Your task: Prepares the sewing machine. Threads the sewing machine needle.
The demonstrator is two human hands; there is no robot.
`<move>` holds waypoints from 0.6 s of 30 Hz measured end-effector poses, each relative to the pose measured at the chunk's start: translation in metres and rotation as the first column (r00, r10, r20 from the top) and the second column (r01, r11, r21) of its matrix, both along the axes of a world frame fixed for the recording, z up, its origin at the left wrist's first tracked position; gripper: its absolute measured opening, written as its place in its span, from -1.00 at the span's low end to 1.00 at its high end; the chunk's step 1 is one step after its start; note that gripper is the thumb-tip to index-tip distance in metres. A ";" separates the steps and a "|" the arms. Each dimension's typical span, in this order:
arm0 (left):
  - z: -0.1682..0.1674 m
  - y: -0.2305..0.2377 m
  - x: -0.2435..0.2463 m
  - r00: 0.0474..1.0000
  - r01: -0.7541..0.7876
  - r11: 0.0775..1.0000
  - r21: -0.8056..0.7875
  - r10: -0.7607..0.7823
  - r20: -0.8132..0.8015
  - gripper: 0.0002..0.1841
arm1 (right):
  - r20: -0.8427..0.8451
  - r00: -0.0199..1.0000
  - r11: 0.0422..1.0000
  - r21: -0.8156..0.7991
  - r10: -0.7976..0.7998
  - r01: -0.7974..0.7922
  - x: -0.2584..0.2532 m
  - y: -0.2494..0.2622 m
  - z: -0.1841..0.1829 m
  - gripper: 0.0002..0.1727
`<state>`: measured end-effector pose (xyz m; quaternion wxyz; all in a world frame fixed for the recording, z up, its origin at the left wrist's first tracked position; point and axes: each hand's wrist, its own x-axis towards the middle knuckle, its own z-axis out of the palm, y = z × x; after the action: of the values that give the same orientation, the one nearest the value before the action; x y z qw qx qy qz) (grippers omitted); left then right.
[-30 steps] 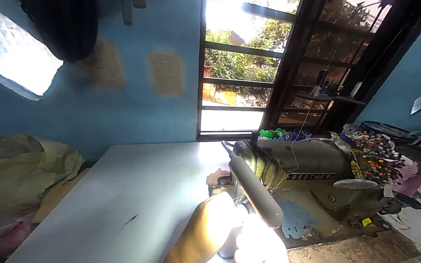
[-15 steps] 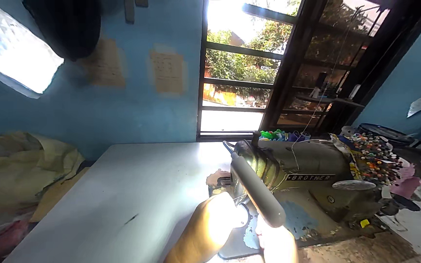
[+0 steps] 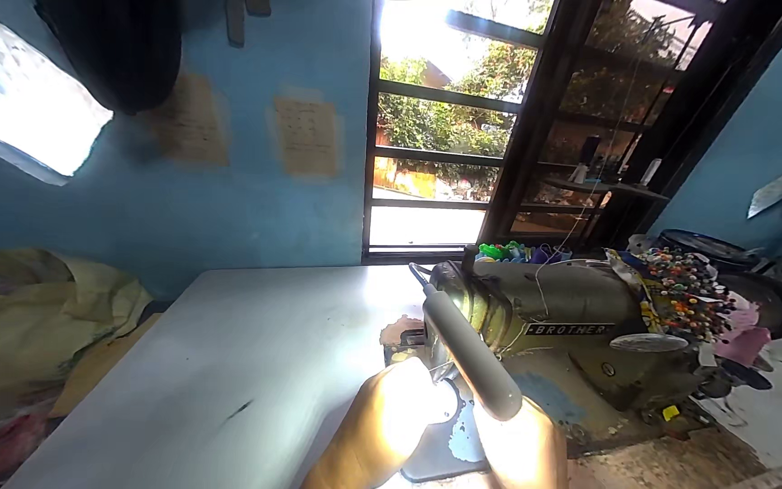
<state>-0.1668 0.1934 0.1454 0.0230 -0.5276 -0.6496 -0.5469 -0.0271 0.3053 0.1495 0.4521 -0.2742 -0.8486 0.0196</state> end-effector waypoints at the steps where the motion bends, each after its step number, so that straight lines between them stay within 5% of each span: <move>1: 0.000 0.000 -0.001 1.000 0.004 1.000 -0.003 -0.003 0.007 -0.80 | 0.026 1.000 1.000 0.002 0.010 -0.011 0.001 0.002 0.002 -0.73; 4: 0.001 -0.001 0.000 1.000 0.005 1.000 -0.022 -0.004 0.024 -0.81 | 0.155 0.986 0.996 -0.069 0.066 -0.056 0.012 0.003 0.009 -0.69; 18: 0.001 0.000 0.000 1.000 0.003 1.000 -0.006 -0.003 -0.006 -0.80 | 0.075 0.997 1.000 0.002 0.006 -0.006 0.004 -0.001 0.017 -0.68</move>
<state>-0.1667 0.1938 0.1461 0.0225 -0.5302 -0.6505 -0.5433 -0.0230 0.3042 0.1668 0.4203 -0.2718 -0.8657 0.0096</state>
